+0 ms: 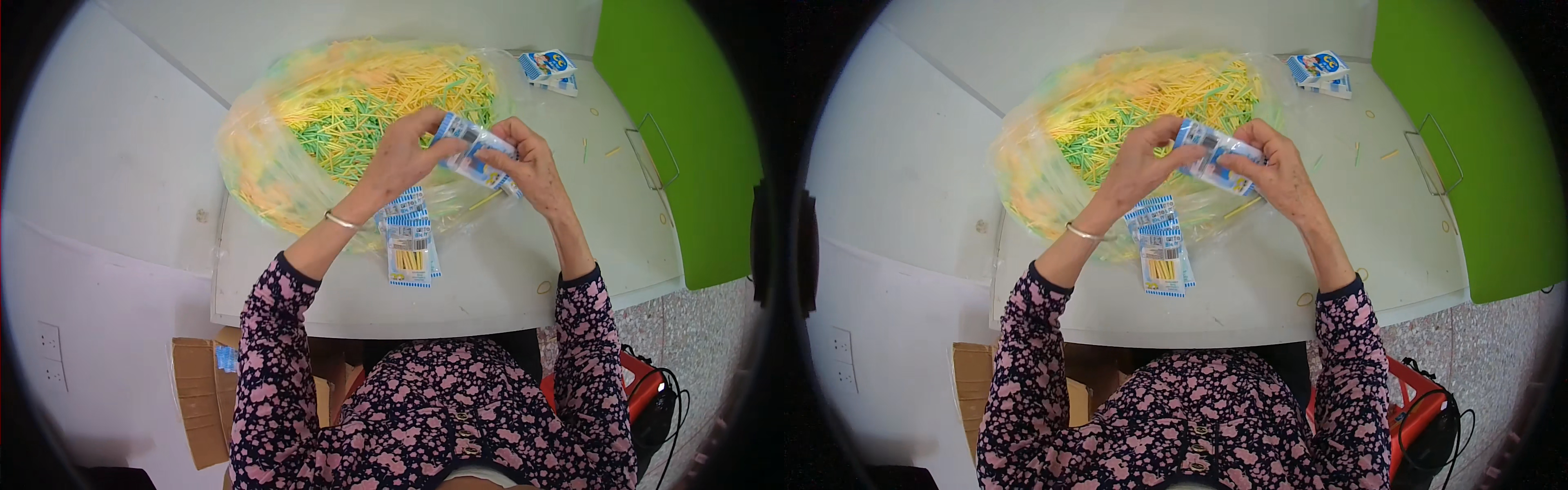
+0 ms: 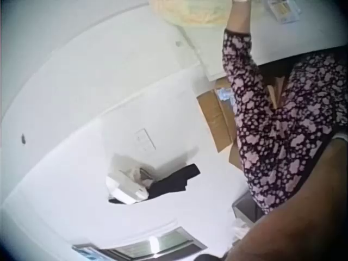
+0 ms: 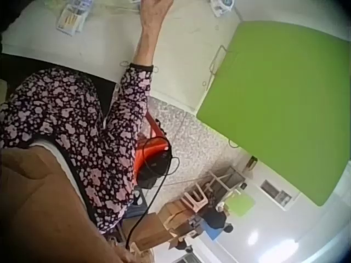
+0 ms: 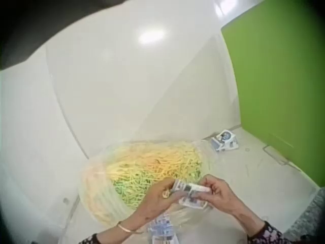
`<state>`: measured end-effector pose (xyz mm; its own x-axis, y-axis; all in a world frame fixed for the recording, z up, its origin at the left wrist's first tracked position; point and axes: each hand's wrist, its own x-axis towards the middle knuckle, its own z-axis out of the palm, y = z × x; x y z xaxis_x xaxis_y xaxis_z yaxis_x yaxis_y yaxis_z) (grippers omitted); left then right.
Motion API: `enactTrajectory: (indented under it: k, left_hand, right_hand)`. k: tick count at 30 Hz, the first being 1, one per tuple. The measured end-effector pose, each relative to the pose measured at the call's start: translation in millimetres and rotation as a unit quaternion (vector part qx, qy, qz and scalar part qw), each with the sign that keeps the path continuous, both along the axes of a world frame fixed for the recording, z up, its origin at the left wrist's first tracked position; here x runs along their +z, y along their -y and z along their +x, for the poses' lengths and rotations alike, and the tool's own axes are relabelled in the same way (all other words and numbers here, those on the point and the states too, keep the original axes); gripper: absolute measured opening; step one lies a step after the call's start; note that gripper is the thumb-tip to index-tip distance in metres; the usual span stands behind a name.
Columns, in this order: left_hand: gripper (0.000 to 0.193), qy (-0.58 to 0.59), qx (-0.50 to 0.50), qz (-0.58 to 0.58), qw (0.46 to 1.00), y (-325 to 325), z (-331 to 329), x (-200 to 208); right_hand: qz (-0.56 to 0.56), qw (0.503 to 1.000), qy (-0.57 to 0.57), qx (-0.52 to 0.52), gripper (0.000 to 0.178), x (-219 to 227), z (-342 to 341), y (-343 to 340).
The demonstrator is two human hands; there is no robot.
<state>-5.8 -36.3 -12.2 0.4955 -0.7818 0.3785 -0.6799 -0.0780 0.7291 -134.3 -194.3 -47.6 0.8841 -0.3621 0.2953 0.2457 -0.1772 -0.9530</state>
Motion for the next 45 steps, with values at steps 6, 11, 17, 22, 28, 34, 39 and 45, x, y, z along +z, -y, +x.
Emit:
enactTrajectory:
  k: [6, 11, 17, 22, 28, 34, 39, 45]
  left_hand:
    - [0.009, 0.100, -0.011, 0.003, 0.995, -4, -11, 0]
    - [0.008, 0.201, 0.002, -0.028, 0.979, -9, -12, -5]
    - [0.007, 0.239, -0.013, -0.036, 0.970, -10, -4, -12]
    - [0.009, 0.188, -0.032, 0.056, 0.980, -1, 4, -12]
    - [0.014, -0.017, -0.044, 0.133, 0.990, 10, 9, -6]
    - [0.028, -0.146, -0.142, 0.100, 0.974, 9, 19, -19]
    - [0.034, -0.143, -0.115, 0.106, 0.977, 8, 20, -20]
    - [0.043, -0.030, -0.039, 0.121, 0.991, 0, 38, -34]
  right_hand:
    - [-0.129, 0.988, -0.072, 0.041, 0.012, 3, -3, -2]
    - [-0.134, 0.991, -0.012, 0.005, 0.016, -10, 1, -14]
    - [-0.159, 0.984, -0.074, 0.029, 0.019, -10, -2, -15]
    - [-0.133, 0.991, -0.028, -0.009, 0.017, -17, 2, -15]
    - [-0.128, 0.990, -0.042, -0.030, 0.015, -23, 1, 5]
    - [-0.036, 0.994, -0.102, 0.008, 0.017, -25, 2, 11]
    - [-0.007, 0.997, -0.075, 0.008, 0.018, -30, 3, 13]
    - [-0.023, 0.998, -0.052, -0.032, 0.017, -28, 2, 20]
